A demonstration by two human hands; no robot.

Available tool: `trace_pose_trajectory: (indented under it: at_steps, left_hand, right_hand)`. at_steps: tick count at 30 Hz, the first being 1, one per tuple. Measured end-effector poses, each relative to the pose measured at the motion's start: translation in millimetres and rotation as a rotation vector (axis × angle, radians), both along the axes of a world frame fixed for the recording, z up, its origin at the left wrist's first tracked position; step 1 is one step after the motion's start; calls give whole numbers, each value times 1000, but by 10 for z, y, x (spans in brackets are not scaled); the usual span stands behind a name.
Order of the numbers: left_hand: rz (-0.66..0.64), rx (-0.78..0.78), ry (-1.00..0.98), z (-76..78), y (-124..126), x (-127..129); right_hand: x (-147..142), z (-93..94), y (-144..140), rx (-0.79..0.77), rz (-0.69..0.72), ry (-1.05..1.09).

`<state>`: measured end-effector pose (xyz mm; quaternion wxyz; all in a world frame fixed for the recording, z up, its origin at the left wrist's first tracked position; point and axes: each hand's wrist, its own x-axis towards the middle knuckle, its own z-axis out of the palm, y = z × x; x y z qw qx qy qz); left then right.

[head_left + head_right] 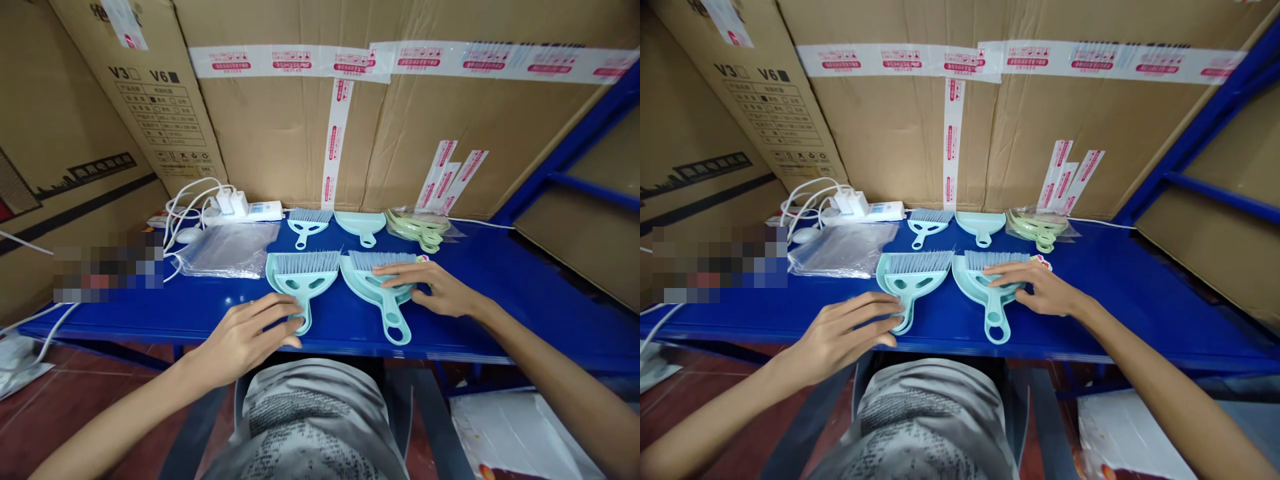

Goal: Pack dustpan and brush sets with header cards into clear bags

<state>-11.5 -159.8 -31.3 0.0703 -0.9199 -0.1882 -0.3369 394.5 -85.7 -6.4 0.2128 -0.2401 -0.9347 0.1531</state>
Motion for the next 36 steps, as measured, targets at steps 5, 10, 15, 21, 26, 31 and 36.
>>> trace_pose_trajectory:
  at_steps: [5,10,15,21,26,31,36]
  left_hand:
    - [-8,-131,60,-51,81,-79]
    - [32,-137,264,-11,157,-77]
    - [148,-83,442,-4,234,-50]
    - [181,94,433,-61,347,-26]
    - [109,229,393,-144,423,-40]
    - [52,266,348,-223,469,-55]
    - [26,171,300,-267,524,-84]
  right_hand:
    - [-72,-33,-20,7,-13,5]
    - [-98,114,-413,128,-37,-106]
    - [-152,53,-689,302,-150,-334]
    - [-189,-194,-477,504,-166,-420]
    - [-222,-281,-442,651,-145,-428]
    - [-228,-346,-471,746,-98,-442]
    - [-242,-345,-445,695,-110,-432]
